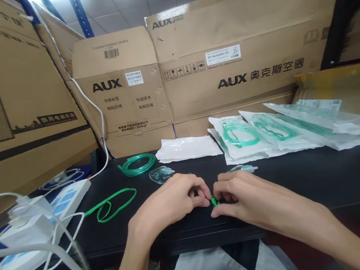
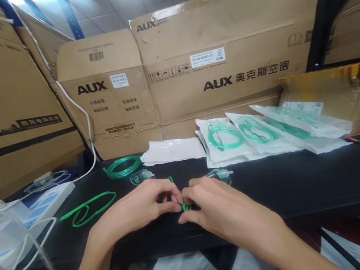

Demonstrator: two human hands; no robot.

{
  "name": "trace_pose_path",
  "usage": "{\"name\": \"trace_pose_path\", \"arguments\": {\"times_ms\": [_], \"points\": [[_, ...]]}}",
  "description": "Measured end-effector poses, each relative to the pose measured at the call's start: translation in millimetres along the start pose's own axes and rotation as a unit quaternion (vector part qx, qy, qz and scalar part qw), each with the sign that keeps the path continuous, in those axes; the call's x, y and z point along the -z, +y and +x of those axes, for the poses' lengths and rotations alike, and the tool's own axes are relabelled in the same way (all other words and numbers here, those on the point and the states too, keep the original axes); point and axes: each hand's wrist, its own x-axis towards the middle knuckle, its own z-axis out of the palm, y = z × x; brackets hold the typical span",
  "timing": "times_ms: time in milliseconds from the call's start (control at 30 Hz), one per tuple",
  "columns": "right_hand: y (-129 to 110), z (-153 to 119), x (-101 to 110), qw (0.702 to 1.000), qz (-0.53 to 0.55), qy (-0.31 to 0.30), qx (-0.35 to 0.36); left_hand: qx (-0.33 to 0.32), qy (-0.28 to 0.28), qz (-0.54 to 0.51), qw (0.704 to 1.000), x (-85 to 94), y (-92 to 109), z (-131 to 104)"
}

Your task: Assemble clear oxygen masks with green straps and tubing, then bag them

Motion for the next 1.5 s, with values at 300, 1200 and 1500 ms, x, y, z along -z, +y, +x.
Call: {"name": "trace_pose_path", "arguments": {"times_ms": [300, 1200, 1500], "points": [[8, 18, 1, 0.998, 0.034, 0.044, -0.004, 0.013, 0.071, 0.009, 0.997, 8.5, 9, -6], [3, 25, -3, 0.981, 0.149, 0.122, -0.018, -0.024, 0.144, -0.349, 0.926, -7.6, 20, 20], [63, 10, 36, 0.99, -0.038, 0.127, -0.052, -0.031, 0.187, -0.343, 0.92, -6.4, 13, 21]]}}
